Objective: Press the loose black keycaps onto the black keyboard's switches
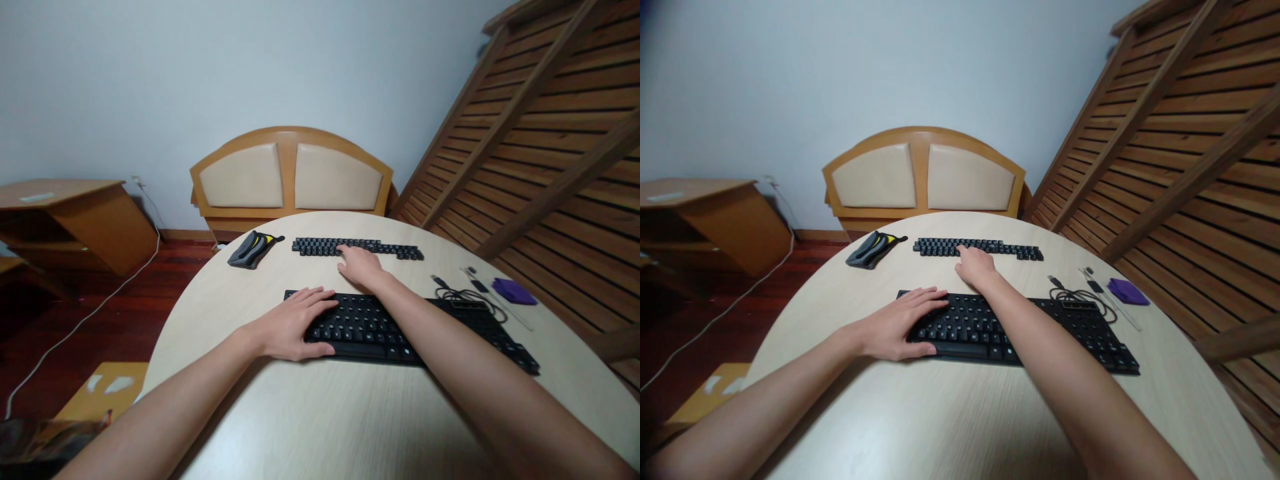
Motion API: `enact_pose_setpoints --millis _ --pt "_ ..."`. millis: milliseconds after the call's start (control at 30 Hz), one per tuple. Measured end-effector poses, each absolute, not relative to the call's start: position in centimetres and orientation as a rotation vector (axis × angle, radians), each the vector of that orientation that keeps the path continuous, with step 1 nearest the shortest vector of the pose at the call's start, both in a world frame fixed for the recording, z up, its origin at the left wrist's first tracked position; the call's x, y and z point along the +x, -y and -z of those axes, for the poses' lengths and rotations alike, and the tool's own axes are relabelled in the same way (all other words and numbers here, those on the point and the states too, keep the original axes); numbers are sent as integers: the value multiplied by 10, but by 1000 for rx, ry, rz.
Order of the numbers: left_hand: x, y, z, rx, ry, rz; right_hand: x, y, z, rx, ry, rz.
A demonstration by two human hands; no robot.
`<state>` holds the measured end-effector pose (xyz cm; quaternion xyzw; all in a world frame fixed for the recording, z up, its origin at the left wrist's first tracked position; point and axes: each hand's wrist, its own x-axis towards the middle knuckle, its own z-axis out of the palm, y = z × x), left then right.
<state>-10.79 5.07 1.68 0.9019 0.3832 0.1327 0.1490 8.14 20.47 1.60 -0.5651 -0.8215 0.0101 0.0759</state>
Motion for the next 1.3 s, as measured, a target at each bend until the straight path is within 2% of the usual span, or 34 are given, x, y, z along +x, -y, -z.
enact_pose_setpoints --millis 233,467,667,767,867,1033,1300 --pt "-108 -51 -17 2587 -1100 -376 78 -202 -17 -1708 2454 -6" --pt "-108 -51 -14 2618 -1092 -404 101 -177 -25 -1599 2466 -137" --pt "-108 -50 -14 2654 -1115 -380 134 -130 -31 -1352 2450 -377" --pt "-104 -46 -17 2695 -1175 -338 146 -106 -32 -1141 2307 -657" --pt "-97 -41 -20 2729 -1185 -341 154 -91 -28 -1082 2191 -777" --pt "-90 -36 -17 2727 -1126 -369 162 -81 -18 -1073 2182 -794" --pt "-91 -34 -14 2724 -1101 -367 165 -78 -8 -952 2321 -602"
